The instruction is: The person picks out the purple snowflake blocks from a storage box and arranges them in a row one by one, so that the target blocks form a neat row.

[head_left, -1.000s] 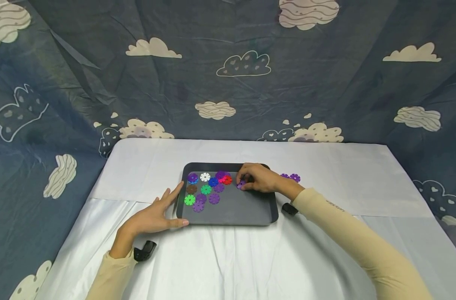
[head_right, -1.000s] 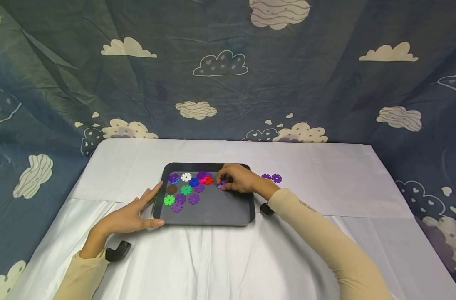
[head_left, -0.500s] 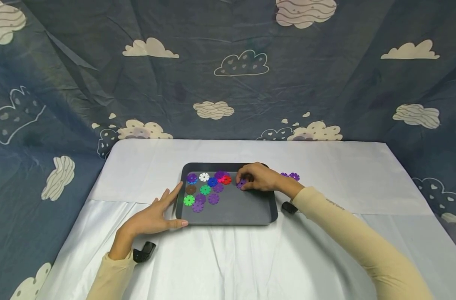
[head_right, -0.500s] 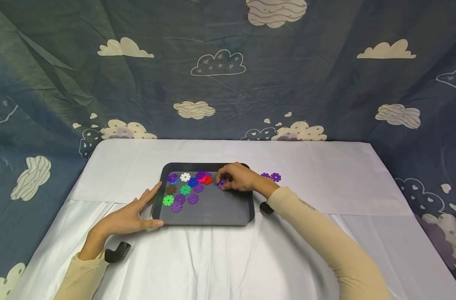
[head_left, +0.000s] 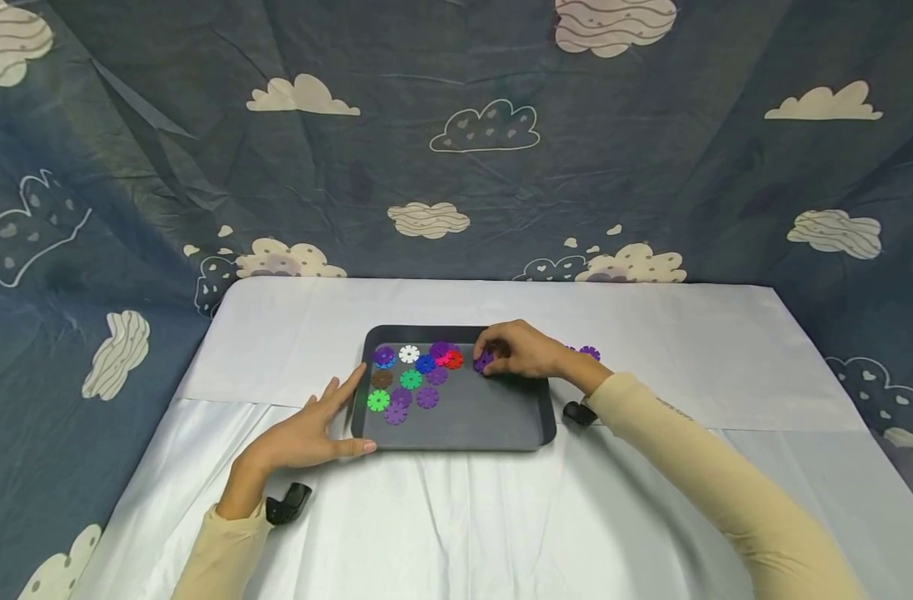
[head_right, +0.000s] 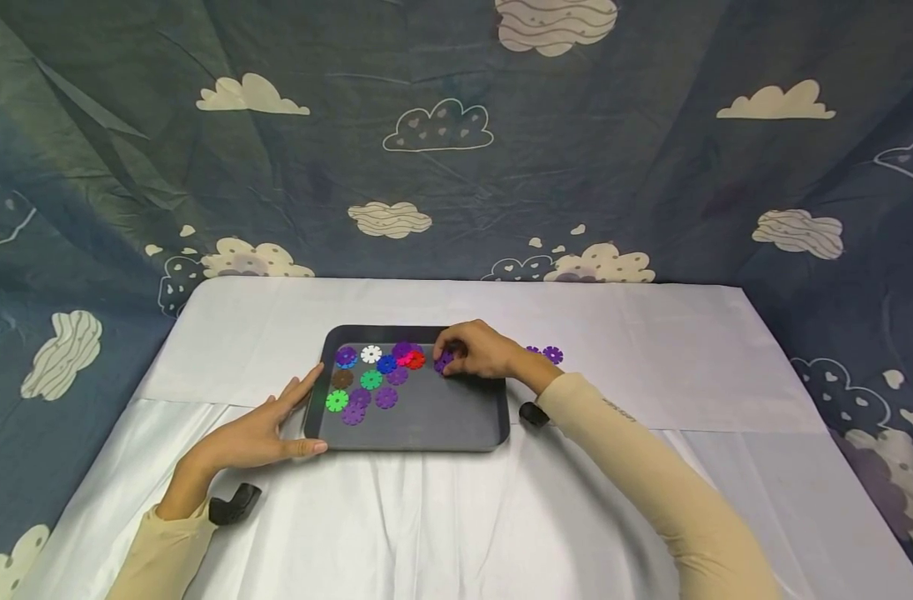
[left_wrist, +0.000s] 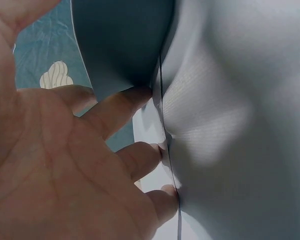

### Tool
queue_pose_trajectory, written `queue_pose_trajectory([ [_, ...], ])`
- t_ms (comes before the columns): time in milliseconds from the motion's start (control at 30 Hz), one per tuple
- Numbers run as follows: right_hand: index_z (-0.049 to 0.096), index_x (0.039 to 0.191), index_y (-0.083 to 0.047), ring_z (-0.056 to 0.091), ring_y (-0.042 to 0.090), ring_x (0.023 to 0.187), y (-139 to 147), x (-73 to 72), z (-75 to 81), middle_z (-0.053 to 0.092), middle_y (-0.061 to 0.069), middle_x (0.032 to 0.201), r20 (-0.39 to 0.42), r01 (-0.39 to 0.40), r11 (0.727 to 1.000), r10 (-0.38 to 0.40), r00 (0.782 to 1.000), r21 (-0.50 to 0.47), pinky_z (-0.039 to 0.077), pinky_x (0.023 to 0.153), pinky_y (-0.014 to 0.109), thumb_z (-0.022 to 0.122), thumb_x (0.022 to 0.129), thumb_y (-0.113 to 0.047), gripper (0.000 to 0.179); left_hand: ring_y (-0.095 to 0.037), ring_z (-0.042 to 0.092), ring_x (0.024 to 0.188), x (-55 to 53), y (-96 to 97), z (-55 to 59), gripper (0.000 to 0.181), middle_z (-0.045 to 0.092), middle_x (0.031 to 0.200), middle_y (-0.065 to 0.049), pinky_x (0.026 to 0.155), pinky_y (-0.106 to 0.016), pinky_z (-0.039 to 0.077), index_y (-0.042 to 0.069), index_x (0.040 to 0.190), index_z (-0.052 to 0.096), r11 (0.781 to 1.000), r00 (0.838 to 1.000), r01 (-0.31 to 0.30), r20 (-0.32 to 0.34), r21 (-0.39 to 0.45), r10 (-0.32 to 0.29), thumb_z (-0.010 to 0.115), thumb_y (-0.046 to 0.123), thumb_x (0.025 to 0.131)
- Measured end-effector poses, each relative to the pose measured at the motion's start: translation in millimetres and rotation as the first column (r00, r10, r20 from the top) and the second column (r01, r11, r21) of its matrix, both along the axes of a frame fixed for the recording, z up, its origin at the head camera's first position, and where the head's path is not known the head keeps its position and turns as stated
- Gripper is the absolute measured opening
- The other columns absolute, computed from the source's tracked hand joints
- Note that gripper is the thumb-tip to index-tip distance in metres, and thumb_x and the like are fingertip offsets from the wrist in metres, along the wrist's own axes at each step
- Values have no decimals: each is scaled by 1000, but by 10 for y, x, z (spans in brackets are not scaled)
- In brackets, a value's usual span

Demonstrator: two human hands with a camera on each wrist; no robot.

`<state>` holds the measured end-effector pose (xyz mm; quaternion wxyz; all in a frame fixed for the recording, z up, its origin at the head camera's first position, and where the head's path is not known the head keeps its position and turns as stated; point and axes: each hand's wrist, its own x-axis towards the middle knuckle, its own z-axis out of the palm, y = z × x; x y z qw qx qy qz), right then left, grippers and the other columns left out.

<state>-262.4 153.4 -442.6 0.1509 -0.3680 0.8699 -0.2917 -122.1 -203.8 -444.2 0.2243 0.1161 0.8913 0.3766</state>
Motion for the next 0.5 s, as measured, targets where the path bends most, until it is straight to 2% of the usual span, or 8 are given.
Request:
queue_pose_trajectory([
  [267,74,103,-9,62,14,82,80,-20,52,71,5,101,28,40,994,-37,999,-101,56,76,28,79,85,-5,19,-52,-4,150,-4,0,-10,113,2,166,-27,116,-74,3,36,162,2,1000,1000,0,-5,0,0,78,54,81],
  [500,74,105,-9,63,15,76,227,-39,123,72,5,99,89,133,979,-120,989,-158,54,68,25,79,86,-7,19,-54,-3,150,-5,-2,-12,113,2,165,-28,115,-75,4,35,162,2,1000,1000,1,-7,-5,-1,78,55,81],
])
